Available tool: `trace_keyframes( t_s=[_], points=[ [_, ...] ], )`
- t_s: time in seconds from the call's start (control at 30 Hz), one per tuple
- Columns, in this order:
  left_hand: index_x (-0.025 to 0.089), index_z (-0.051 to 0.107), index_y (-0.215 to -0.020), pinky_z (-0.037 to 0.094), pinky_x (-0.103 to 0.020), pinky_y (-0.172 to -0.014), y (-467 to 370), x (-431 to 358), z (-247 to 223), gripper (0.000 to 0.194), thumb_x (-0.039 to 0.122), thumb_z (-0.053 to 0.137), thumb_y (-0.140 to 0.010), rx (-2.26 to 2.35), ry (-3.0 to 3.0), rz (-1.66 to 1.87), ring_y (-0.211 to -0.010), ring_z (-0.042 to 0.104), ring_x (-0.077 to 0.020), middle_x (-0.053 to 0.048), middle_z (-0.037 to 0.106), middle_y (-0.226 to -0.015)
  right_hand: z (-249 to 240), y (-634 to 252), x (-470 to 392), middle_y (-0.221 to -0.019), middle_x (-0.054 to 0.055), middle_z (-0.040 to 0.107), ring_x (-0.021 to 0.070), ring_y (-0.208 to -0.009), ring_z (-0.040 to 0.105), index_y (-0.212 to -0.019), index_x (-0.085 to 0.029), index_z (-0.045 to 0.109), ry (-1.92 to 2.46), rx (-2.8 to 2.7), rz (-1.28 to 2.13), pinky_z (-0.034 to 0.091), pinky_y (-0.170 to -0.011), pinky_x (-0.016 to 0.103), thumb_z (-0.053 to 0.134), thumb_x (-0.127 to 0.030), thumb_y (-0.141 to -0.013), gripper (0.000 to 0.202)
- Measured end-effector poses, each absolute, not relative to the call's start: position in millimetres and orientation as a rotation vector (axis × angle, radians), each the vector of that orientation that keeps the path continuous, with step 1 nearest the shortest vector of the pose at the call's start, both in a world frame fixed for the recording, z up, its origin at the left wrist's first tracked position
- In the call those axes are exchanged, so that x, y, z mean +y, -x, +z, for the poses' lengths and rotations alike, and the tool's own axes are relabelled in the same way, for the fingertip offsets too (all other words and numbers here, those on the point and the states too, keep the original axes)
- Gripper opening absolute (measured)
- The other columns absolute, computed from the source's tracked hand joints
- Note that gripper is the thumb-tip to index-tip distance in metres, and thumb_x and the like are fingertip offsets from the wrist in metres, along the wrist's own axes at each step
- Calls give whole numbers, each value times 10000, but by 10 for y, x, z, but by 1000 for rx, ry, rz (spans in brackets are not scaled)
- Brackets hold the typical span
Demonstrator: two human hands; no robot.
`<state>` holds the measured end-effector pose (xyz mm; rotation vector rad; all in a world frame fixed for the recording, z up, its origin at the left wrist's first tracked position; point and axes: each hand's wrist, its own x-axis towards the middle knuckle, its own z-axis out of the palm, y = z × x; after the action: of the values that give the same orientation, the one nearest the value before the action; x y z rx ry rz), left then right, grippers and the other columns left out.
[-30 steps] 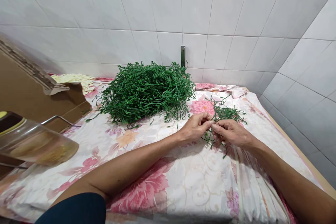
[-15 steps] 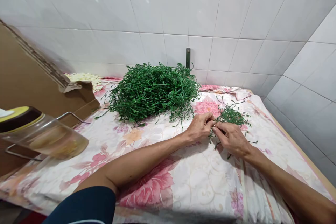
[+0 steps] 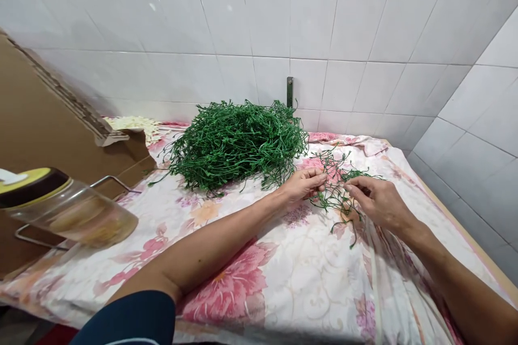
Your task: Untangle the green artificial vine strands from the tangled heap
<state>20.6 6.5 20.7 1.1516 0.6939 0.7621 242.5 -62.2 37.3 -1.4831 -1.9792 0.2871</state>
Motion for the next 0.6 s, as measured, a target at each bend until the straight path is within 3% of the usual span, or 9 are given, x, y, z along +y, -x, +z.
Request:
trace_keyframes(
  t_s=[0.2,0.37,0.6],
  points=[
    [140,587,-825,357,-176,-528,-224,48,195,483,506,871,-689,646,-1141,736,-542,488,-45,15,608,-685,384,-2332,-681,-944,73,739,218,-867,682,-945,-202,738,1334,-1973,-74,512,-796,340,561,-317,-1001,218],
    [142,575,-847,368,-197,-515,-254,46,159,480,488,872,-694,574,-1184,756,-496,464,-45,0,654,-687,387,-2210,-743,-924,65,743,187,-821,696,-995,-200,727,1140,-1997,-32,540,-768,307,565,-261,-1010,173],
    [148,559,-844,374,-205,-499,-247,39,150,486,508,856,-709,566,-1203,727,-480,466,-48,5,653,-688,330,-2229,-701,-932,59,768,192,-799,705,-1029,-206,750,1232,-1949,187,536,-719,307,608,-323,-986,189]
  ],
)
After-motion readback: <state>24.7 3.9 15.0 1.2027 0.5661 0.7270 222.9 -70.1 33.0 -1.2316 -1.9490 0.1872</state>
